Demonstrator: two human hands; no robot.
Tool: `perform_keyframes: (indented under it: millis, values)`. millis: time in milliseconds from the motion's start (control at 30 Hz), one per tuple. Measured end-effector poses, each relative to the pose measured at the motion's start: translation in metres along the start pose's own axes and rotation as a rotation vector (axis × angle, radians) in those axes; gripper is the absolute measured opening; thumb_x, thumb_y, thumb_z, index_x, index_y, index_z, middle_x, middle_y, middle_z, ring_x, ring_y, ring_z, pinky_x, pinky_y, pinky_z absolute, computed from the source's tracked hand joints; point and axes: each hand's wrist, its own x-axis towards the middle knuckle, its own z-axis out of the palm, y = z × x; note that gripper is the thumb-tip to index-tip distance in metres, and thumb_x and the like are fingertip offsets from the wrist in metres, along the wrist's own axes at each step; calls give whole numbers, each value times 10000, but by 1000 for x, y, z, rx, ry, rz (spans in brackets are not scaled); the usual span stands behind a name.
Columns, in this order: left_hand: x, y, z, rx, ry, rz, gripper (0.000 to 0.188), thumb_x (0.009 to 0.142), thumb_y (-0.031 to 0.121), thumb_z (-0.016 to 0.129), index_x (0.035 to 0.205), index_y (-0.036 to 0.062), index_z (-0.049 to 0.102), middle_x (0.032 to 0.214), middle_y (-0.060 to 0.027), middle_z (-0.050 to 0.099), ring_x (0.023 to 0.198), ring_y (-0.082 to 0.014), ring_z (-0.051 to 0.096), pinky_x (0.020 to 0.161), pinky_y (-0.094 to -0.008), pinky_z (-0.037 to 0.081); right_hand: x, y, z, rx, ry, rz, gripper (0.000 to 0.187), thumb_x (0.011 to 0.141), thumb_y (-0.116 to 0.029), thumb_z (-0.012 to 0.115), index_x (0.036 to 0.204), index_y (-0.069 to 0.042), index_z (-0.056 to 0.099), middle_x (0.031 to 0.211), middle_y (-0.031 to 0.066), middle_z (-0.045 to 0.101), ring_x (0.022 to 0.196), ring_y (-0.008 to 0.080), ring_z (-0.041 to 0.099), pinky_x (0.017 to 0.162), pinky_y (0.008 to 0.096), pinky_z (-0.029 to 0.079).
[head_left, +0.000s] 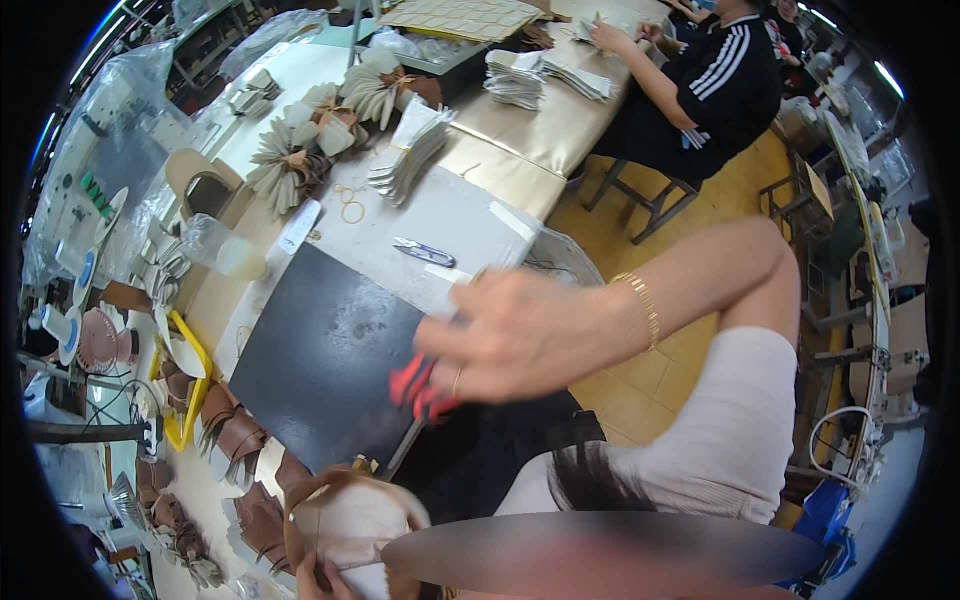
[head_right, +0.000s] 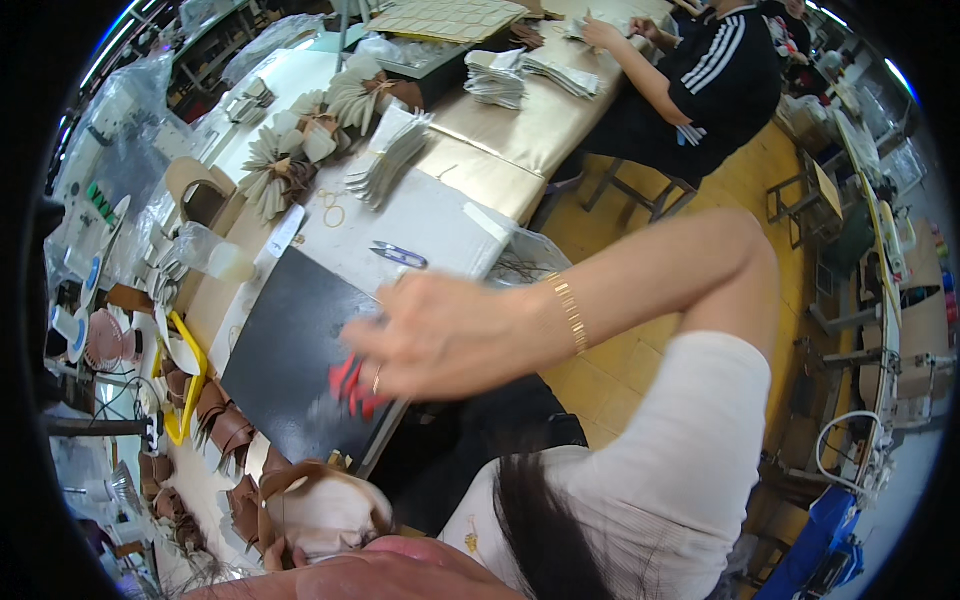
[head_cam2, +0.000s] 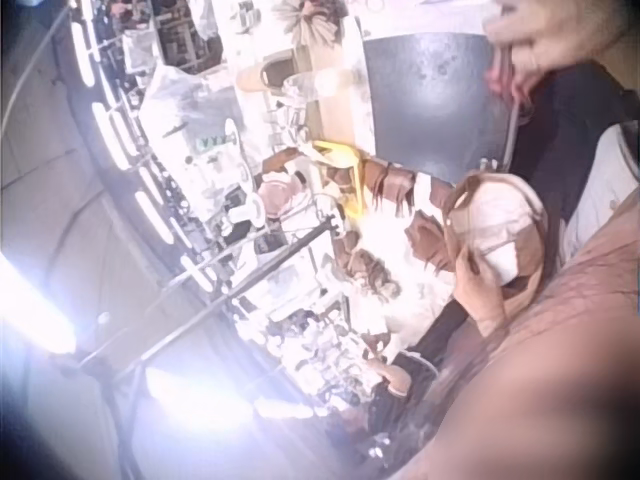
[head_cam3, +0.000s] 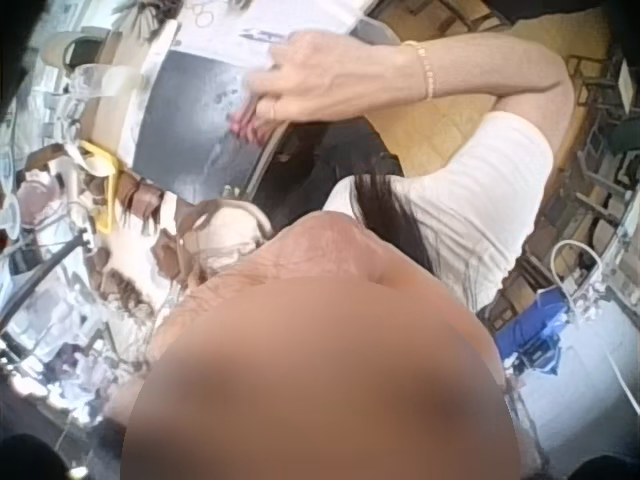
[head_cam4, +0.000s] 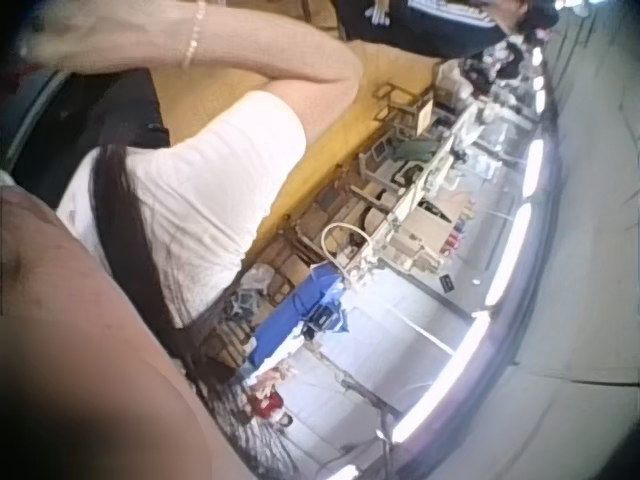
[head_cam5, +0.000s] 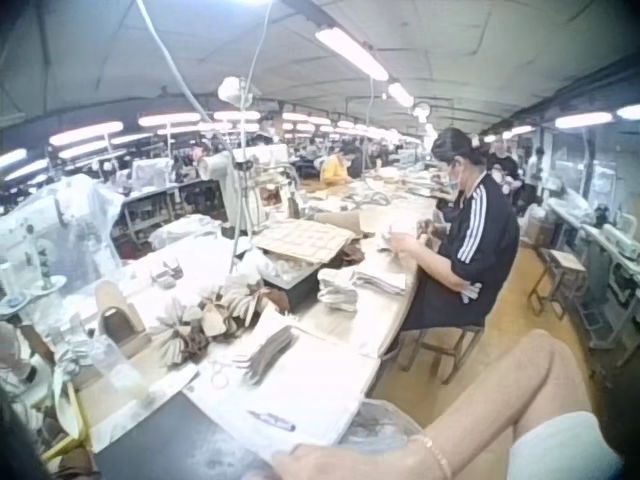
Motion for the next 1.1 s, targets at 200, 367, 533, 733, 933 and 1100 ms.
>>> perform_keyframes:
  millis: [200, 367, 533, 733, 933, 1100]
  values:
    - [40, 52, -47, -64, 27, -655, 322, 911, 44, 627, 1230, 6, 604, 1168, -184, 674, 1084, -362, 646, 940, -386, 487, -10, 25, 44, 6, 15, 183, 196, 742, -275, 743, 805, -139, 616, 1007, 61, 595, 774, 229, 573, 658, 365, 458]
    - [68, 63, -57, -272, 43, -816, 293, 875, 39, 651, 1168, 31, 643, 868, -165, 675, 650, -202, 590, 636, -299, 466, -5, 54, 121, 106, -167, 385, 307, 739, -321, 797, 850, -86, 632, 1109, 74, 600, 896, 262, 581, 805, 428, 437]
    - [81, 65, -51, -614, 149, -823, 326, 864, 18, 649, 1189, 44, 656, 966, -85, 719, 604, -45, 575, 534, -217, 429, 12, 57, 172, -38, -52, 416, 380, 740, -334, 801, 1005, -95, 670, 1110, 86, 592, 952, 267, 592, 847, 441, 452]
    - [88, 78, -47, -677, 143, -859, 348, 859, 21, 637, 1206, 40, 659, 965, -100, 729, 630, -77, 639, 567, -218, 489, 63, 10, 180, 589, -392, 505, 556, 804, -257, 773, 1258, -49, 528, 796, 129, 677, 749, 299, 665, 694, 401, 506]
    - [80, 83, -62, -660, 213, -681, 330, 878, -5, 607, 1206, 9, 637, 1078, -93, 688, 973, -133, 634, 900, -281, 482, 106, -44, 207, 1509, -231, 487, 407, 916, -87, 577, 1311, -3, 526, 1000, 134, 710, 879, 223, 686, 783, 330, 517]
    - [70, 78, -47, -1019, 305, -758, 439, 890, -18, 605, 1319, 7, 515, 1283, -74, 552, 1197, -138, 511, 1020, -274, 395, 89, -5, 193, 2385, 332, 755, 326, 973, -144, 569, 1278, -29, 561, 1281, 134, 624, 1198, 248, 603, 959, 397, 496]
